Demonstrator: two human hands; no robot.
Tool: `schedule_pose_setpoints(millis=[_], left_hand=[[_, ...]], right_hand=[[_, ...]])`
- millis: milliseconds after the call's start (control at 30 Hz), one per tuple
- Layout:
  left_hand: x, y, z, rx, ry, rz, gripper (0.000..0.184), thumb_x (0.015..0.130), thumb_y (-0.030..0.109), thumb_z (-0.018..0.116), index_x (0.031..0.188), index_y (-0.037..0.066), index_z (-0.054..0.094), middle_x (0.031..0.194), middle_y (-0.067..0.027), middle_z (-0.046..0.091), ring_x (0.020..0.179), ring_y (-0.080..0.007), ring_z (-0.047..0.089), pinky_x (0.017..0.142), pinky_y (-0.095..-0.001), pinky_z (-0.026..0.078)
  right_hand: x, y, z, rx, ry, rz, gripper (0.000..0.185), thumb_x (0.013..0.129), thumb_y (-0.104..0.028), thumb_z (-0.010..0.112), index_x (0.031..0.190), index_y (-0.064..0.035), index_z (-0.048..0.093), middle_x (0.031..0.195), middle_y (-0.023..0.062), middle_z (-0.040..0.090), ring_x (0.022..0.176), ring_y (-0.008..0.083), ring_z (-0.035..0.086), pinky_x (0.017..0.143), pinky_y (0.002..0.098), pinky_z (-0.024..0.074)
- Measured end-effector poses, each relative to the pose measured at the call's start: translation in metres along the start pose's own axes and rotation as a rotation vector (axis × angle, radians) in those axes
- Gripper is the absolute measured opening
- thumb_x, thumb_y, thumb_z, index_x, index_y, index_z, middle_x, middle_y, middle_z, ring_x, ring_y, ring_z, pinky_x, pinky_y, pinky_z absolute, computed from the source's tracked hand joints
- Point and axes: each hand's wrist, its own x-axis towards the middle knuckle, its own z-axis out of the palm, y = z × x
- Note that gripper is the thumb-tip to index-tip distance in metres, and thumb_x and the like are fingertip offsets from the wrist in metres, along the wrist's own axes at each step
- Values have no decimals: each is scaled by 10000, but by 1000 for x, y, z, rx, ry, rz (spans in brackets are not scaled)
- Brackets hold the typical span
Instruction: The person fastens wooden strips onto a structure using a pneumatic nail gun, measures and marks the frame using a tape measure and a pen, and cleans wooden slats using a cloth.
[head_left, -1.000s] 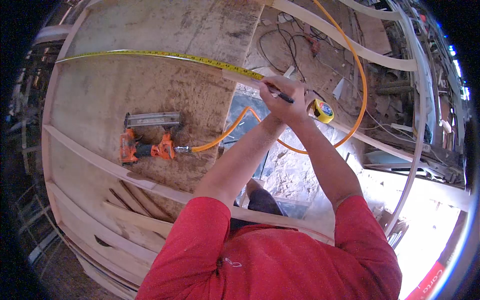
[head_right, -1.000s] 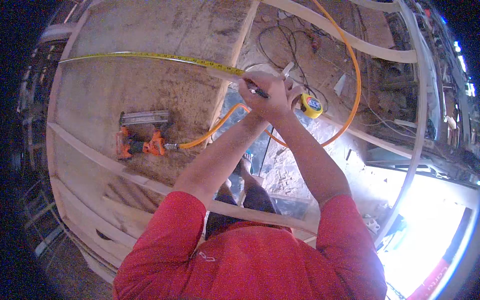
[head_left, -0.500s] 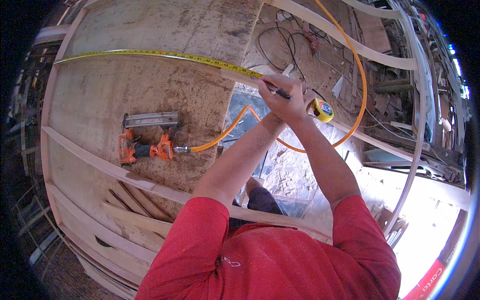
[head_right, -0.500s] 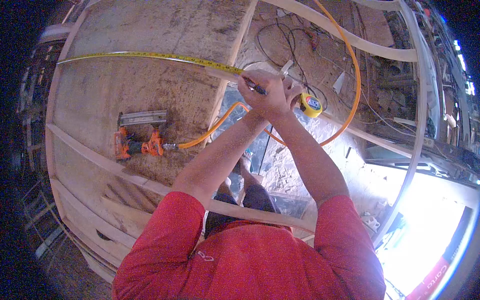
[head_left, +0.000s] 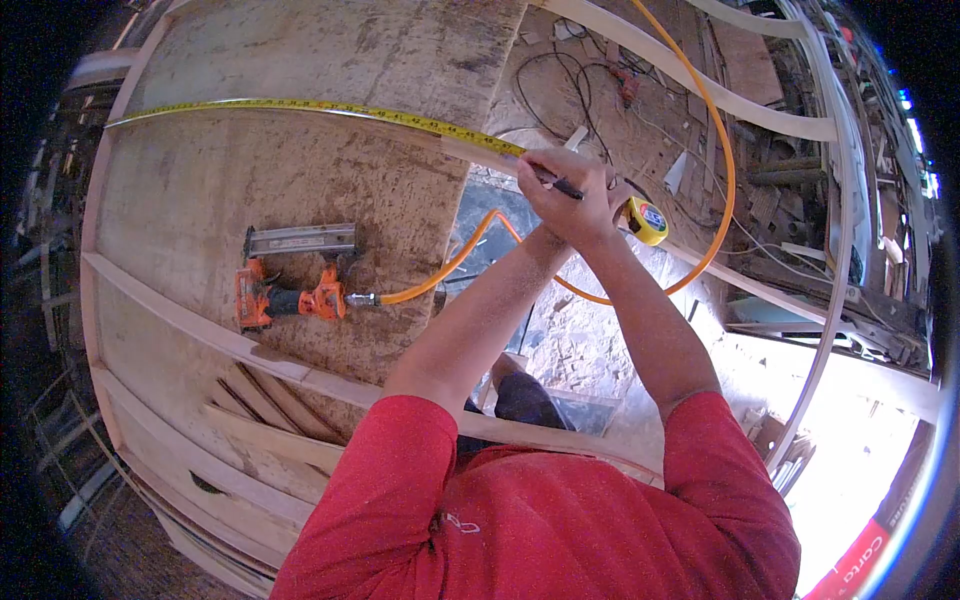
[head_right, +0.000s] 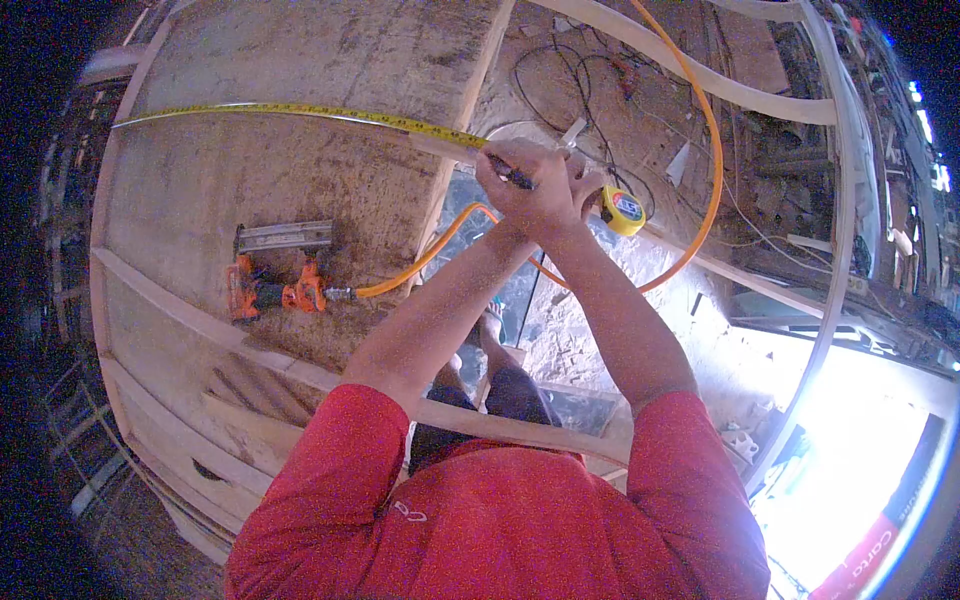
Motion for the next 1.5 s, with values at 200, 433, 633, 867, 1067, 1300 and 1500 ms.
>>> schedule_pose_setpoints(millis=[200, 433, 633, 867, 1067, 1300, 1500], left_hand=[[-1, 0, 0, -1, -5, 2, 187, 783, 225, 721, 948, 145, 680, 993, -85, 624, 1060, -273, 585, 910, -488, 375], [2, -1, 2, -4, -19, 19, 188, 780, 226, 726, 944, 146, 677, 998, -87, 620, 1064, -274, 581, 906, -487, 379], [10, -5, -6, -22, -38, 38, 190, 778, 227, 730, 940, 146, 674, 1002, -88, 616, 1068, -274, 577, 903, -486, 382], [11, -12, -6, 21, 28, 94, 202, 754, 226, 744, 936, 177, 670, 1008, -78, 607, 1020, -288, 591, 897, -501, 397], [8, 5, -30, -28, 118, 149, 203, 770, 235, 734, 963, 182, 698, 1113, -65, 576, 1124, -278, 547, 915, -494, 374], [1, 24, -83, 151, -111, 5, 250, 872, 399, 676, 914, 157, 723, 849, -66, 686, 886, -281, 679, 894, -525, 373], [-24, -10, -141, 174, -96, -45, 467, 868, 563, 659, 864, 103, 740, 829, -145, 722, 863, -333, 712, 929, -625, 407]], right_hand=[[1, 5, 2, 24, 1, 10, 146, 848, -112, 754, 937, 4, 750, 816, 111, 748, 752, 153, 735, 688, 278, 568], [-1, 4, 1, 11, -54, 45, 146, 852, -129, 743, 918, 1, 751, 812, 100, 747, 736, 149, 726, 684, 286, 566], [-16, 10, -23, 380, 331, -18, 259, 882, -127, 702, 1125, -39, 716, 1021, 128, 751, 937, 246, 730, 867, 345, 546], [-63, 47, -120, -280, 46, -7, 499, 813, -206, 763, 1263, -42, 622, 1172, 180, 681, 1085, 358, 653, 942, 452, 497], [-74, 34, -111, -416, -33, -91, 601, 701, -132, 811, 1262, -36, 617, 1154, 188, 662, 1070, 398, 624, 906, 465, 503], [-72, 11, -118, -349, -75, -34, 458, 745, -141, 733, 1181, -43, 636, 1096, 181, 639, 1022, 390, 619, 869, 474, 505], [-82, -13, -130, -272, -174, 34, 354, 789, -202, 703, 1111, -57, 680, 966, 198, 668, 940, 400, 642, 851, 454, 513]])
